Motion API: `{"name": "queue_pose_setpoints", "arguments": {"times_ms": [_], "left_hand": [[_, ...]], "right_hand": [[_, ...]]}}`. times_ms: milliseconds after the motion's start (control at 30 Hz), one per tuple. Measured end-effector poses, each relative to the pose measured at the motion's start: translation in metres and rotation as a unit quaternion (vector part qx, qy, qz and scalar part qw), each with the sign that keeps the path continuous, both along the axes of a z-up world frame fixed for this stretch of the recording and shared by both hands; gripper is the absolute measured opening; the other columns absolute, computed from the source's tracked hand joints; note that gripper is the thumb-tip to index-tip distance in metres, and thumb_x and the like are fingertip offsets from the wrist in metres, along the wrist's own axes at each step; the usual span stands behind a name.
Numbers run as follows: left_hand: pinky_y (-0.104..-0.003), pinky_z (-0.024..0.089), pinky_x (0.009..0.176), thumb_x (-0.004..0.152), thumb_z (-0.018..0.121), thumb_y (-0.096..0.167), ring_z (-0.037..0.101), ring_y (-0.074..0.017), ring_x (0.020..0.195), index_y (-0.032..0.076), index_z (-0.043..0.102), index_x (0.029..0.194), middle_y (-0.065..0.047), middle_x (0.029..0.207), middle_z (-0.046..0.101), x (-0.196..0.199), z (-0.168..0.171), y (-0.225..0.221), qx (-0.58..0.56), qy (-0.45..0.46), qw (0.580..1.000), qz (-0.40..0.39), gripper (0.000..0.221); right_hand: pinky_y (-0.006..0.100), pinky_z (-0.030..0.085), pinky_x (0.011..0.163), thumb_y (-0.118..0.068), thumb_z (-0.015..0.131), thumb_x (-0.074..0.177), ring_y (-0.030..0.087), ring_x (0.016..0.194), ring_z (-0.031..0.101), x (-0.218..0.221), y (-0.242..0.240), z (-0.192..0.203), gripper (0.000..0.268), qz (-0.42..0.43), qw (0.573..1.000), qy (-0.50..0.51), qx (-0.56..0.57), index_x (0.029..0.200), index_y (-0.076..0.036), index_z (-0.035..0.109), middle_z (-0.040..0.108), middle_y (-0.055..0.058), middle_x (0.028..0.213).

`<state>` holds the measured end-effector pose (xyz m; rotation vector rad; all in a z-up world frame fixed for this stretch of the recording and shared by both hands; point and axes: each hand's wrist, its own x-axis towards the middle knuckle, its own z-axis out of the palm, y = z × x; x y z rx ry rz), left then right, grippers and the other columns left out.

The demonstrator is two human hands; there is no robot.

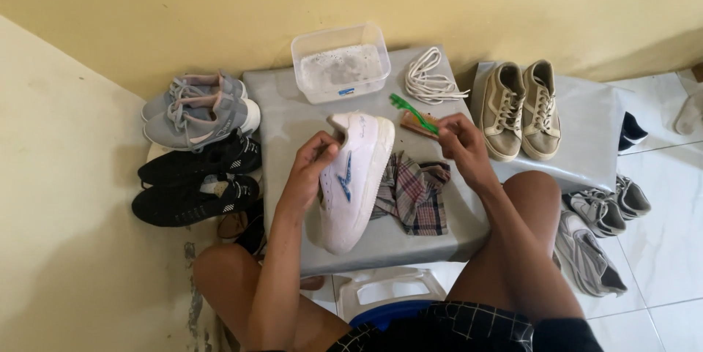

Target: A person is cleaning a white sneaker by scrubbing it with a toothbrush dipped in a container of soapy water.

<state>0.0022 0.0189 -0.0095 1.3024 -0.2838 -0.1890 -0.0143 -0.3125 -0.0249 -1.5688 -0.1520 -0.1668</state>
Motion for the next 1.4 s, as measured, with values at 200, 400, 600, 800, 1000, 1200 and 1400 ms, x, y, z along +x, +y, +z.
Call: {"name": "queue_pose_setpoints", "arguments": {"times_ms": [200, 400, 600, 800, 1000, 1200, 1400], "left_hand": [[-0.025, 0.049, 0.065, 0.1, 0.066, 0.026, 0.063, -0.0121, 0.069, 0.005, 0.061, 0.112, -0.007, 0.078, 0.067, -0.006, -0.011, 0.007, -0.077, 0.051, 0.995, -0.033, 0.025], [-0.022, 0.051, 0.064, 0.099, 0.067, 0.035, 0.067, -0.0095, 0.07, 0.008, 0.058, 0.116, -0.006, 0.081, 0.07, -0.002, -0.012, 0.006, -0.11, 0.099, 0.989, -0.024, 0.034], [-0.024, 0.055, 0.071, 0.096, 0.062, 0.048, 0.07, -0.0112, 0.079, 0.009, 0.059, 0.123, -0.009, 0.092, 0.073, 0.003, -0.023, 0.005, -0.133, 0.128, 0.983, -0.018, 0.048], [-0.028, 0.056, 0.08, 0.095, 0.055, 0.057, 0.071, -0.0153, 0.087, 0.01, 0.057, 0.132, -0.013, 0.098, 0.074, 0.011, -0.032, 0.008, -0.141, 0.138, 0.98, -0.034, 0.06], [-0.031, 0.058, 0.076, 0.093, 0.054, 0.059, 0.073, -0.0192, 0.084, 0.006, 0.062, 0.124, -0.018, 0.103, 0.075, 0.008, -0.03, 0.005, -0.164, 0.145, 0.975, -0.045, 0.062], [-0.029, 0.057, 0.072, 0.095, 0.055, 0.052, 0.073, -0.0182, 0.081, 0.002, 0.062, 0.12, -0.019, 0.102, 0.075, 0.02, -0.021, -0.014, -0.153, 0.089, 0.984, -0.033, 0.057], [-0.032, 0.057, 0.077, 0.098, 0.047, 0.059, 0.074, -0.021, 0.084, 0.003, 0.063, 0.125, -0.019, 0.107, 0.075, 0.025, -0.029, -0.02, -0.184, 0.112, 0.976, -0.04, 0.065]], "right_hand": [[0.024, 0.038, 0.047, -0.005, 0.063, 0.103, 0.007, 0.048, 0.042, -0.013, 0.008, 0.013, 0.014, 0.03, 0.998, -0.04, -0.029, 0.114, 0.003, 0.066, 0.056, 0.008, 0.068], [0.031, 0.05, 0.066, -0.004, 0.078, 0.09, 0.01, 0.067, 0.055, -0.019, 0.015, 0.003, 0.007, 0.058, 0.996, -0.026, -0.059, 0.096, 0.001, 0.075, 0.067, 0.007, 0.072], [0.032, 0.052, 0.07, -0.003, 0.074, 0.094, 0.011, 0.069, 0.059, -0.02, 0.034, 0.015, 0.006, 0.071, 0.997, -0.014, -0.04, 0.098, 0.0, 0.076, 0.071, 0.007, 0.074], [0.028, 0.05, 0.063, -0.006, 0.074, 0.097, 0.009, 0.063, 0.057, -0.023, 0.026, -0.01, 0.006, 0.028, 0.998, 0.012, -0.049, 0.096, 0.0, 0.074, 0.065, 0.006, 0.066], [0.024, 0.041, 0.048, -0.003, 0.071, 0.096, 0.008, 0.048, 0.047, -0.023, 0.012, -0.01, 0.01, 0.02, 0.998, 0.036, 0.048, 0.104, 0.004, 0.073, 0.054, 0.005, 0.058], [0.022, 0.036, 0.049, -0.003, 0.069, 0.099, 0.005, 0.052, 0.041, -0.018, -0.008, -0.035, 0.009, 0.014, 0.994, 0.009, 0.107, 0.104, 0.005, 0.071, 0.05, 0.004, 0.059], [0.027, 0.047, 0.065, -0.004, 0.076, 0.096, 0.007, 0.067, 0.053, -0.03, 0.009, 0.016, 0.009, -0.051, 0.997, -0.058, -0.029, 0.103, 0.001, 0.076, 0.066, 0.006, 0.071]]}}
